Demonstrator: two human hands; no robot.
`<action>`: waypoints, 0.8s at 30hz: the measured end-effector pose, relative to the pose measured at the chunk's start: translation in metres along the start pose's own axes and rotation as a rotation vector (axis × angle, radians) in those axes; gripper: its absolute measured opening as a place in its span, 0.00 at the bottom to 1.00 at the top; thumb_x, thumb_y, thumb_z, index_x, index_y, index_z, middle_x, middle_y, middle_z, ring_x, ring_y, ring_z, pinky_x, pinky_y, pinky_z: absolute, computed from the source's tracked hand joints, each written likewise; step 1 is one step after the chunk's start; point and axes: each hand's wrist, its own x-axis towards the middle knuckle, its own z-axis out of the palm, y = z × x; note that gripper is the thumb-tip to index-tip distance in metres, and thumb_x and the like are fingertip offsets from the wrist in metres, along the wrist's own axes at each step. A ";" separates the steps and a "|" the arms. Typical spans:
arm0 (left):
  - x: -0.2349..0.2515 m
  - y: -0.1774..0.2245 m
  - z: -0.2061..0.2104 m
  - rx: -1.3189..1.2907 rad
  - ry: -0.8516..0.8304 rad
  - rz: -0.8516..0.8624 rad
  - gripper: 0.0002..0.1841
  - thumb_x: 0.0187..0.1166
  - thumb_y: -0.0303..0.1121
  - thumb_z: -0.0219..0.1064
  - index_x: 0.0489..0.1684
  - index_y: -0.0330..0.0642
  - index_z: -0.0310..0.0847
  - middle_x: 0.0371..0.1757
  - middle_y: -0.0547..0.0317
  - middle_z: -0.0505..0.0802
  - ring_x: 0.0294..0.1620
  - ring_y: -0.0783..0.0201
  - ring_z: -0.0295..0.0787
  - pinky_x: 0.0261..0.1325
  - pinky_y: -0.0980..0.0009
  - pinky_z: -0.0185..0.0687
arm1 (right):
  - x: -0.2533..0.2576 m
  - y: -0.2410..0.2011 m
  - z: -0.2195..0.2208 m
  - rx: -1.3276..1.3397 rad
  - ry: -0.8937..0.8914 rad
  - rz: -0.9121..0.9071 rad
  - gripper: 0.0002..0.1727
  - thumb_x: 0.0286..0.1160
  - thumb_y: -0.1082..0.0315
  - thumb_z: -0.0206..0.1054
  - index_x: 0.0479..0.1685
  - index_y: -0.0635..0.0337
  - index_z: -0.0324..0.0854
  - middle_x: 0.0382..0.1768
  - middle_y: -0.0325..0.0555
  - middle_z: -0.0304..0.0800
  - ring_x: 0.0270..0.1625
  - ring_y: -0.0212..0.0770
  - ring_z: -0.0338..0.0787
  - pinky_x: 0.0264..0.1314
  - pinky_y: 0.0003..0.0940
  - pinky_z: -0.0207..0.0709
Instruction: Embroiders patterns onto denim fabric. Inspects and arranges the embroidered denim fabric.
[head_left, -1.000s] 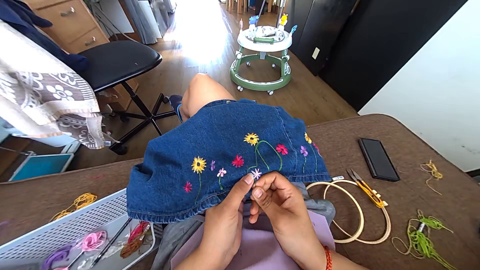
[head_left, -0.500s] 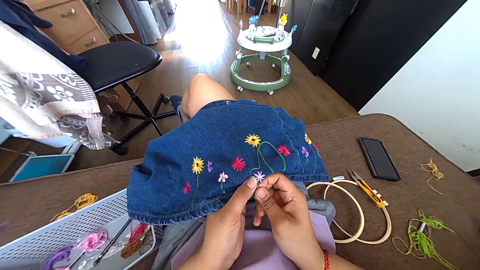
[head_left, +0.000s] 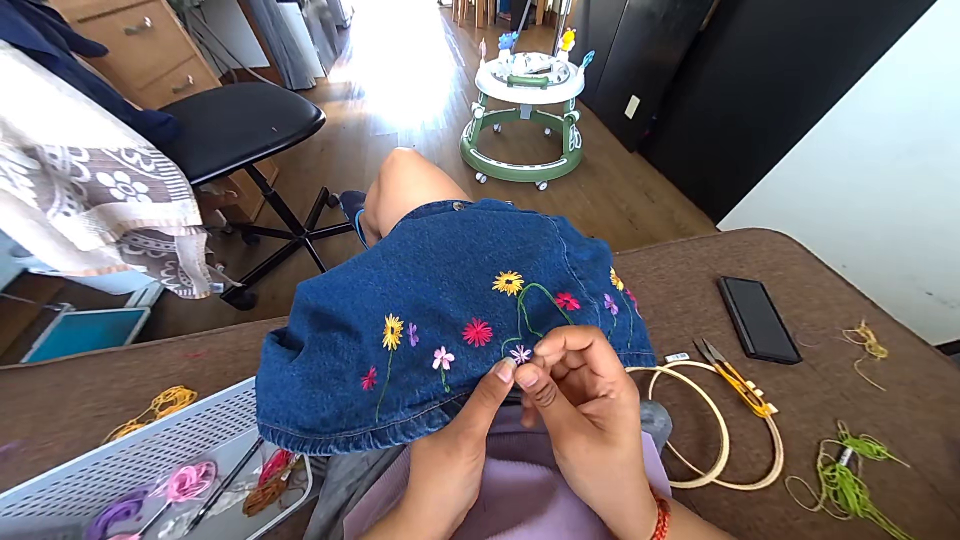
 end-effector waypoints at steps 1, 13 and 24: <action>0.001 -0.002 -0.001 0.019 -0.003 0.050 0.15 0.64 0.22 0.80 0.49 0.31 0.87 0.44 0.47 0.95 0.50 0.61 0.95 0.62 0.65 0.90 | 0.002 0.000 -0.004 -0.120 -0.021 -0.036 0.12 0.77 0.68 0.72 0.56 0.53 0.80 0.33 0.36 0.87 0.29 0.26 0.86 0.28 0.17 0.82; 0.003 -0.004 -0.006 0.048 -0.076 0.136 0.15 0.66 0.24 0.80 0.50 0.34 0.88 0.45 0.51 0.96 0.50 0.63 0.95 0.61 0.65 0.90 | 0.018 -0.015 -0.022 -0.372 -0.145 -0.032 0.15 0.72 0.57 0.78 0.54 0.46 0.84 0.39 0.30 0.85 0.33 0.26 0.84 0.32 0.18 0.81; 0.004 0.001 0.000 -0.025 0.022 -0.035 0.17 0.62 0.23 0.79 0.51 0.32 0.86 0.44 0.48 0.95 0.49 0.60 0.95 0.59 0.62 0.91 | 0.037 -0.016 -0.035 -0.621 -0.247 -0.198 0.17 0.83 0.66 0.61 0.65 0.46 0.88 0.51 0.33 0.79 0.46 0.23 0.81 0.44 0.17 0.80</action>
